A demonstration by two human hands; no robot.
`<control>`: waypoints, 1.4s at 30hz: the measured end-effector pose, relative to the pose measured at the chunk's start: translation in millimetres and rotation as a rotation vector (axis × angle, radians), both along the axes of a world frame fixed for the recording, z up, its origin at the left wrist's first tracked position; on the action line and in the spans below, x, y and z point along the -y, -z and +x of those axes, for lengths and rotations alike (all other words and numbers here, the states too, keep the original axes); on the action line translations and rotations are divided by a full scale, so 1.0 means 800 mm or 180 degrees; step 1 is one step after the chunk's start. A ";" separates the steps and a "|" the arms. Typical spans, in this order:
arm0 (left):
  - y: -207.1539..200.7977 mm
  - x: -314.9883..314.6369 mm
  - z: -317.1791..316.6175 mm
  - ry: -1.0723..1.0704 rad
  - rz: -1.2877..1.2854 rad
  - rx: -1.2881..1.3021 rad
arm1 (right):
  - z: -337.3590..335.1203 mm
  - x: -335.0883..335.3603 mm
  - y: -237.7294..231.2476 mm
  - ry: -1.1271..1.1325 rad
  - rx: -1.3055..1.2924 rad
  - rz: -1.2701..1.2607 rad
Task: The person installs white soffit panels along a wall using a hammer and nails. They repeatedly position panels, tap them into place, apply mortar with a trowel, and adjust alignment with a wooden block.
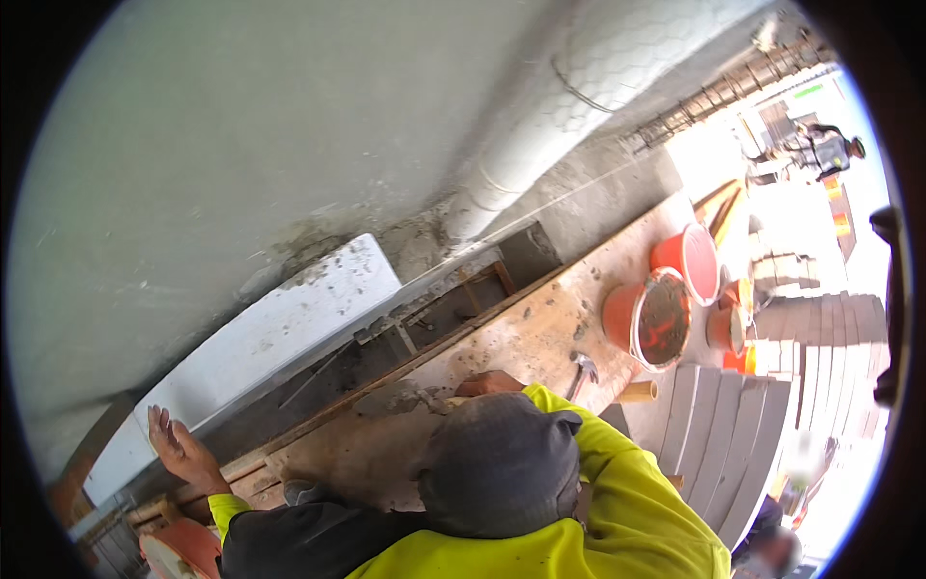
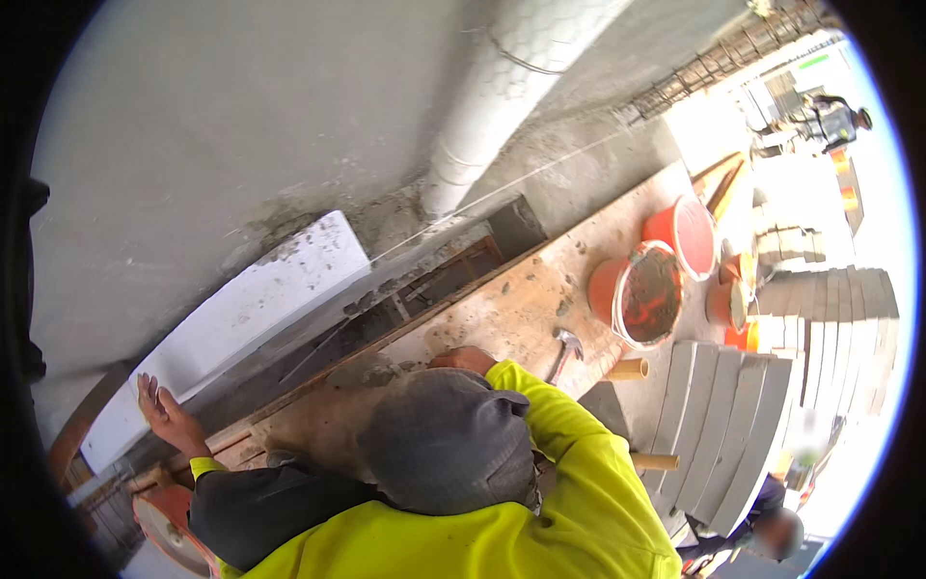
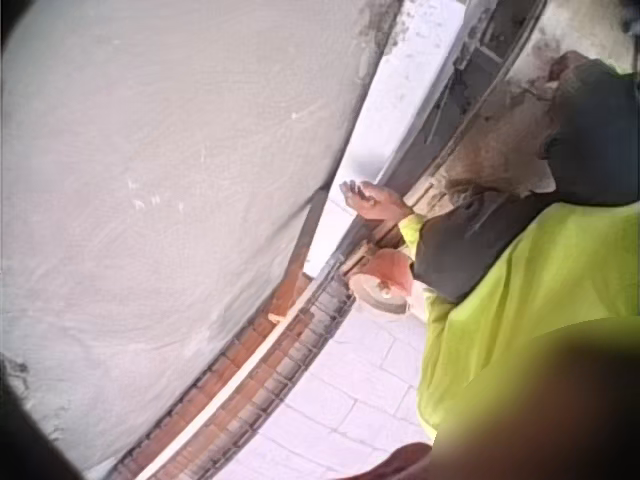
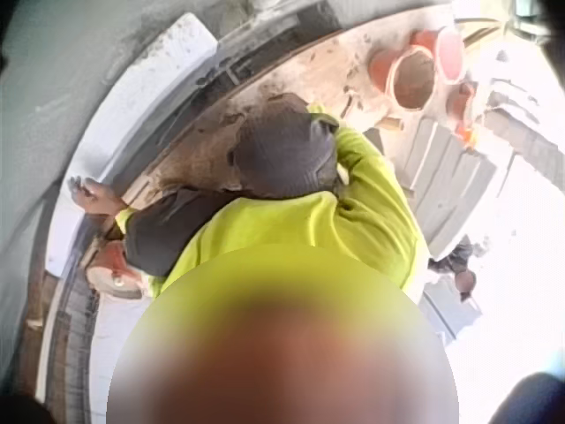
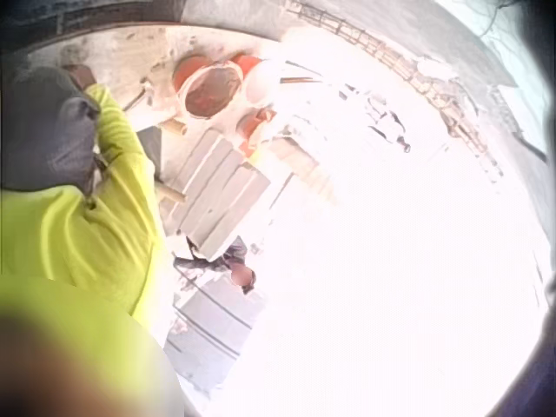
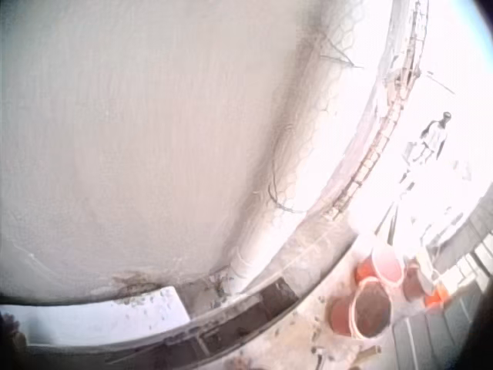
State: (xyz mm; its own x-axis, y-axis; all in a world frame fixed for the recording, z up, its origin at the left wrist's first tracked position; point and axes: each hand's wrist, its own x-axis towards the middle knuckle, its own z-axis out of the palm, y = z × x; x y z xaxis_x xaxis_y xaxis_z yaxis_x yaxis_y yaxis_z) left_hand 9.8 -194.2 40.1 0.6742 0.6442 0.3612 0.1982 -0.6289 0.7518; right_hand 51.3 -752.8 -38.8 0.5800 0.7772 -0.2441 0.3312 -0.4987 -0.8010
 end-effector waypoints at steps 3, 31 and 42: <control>-0.002 0.052 0.030 0.1058 0.0372 -0.0188 | -0.008 0.003 0.027 0.0057 -0.0006 0.0040; 0.050 0.212 0.079 0.5119 0.0876 -0.1269 | -0.099 0.289 -0.067 0.7500 0.0015 0.2617; 0.031 0.243 0.108 0.5500 0.1078 -0.1435 | -0.227 0.421 -0.156 0.8033 0.1645 0.3512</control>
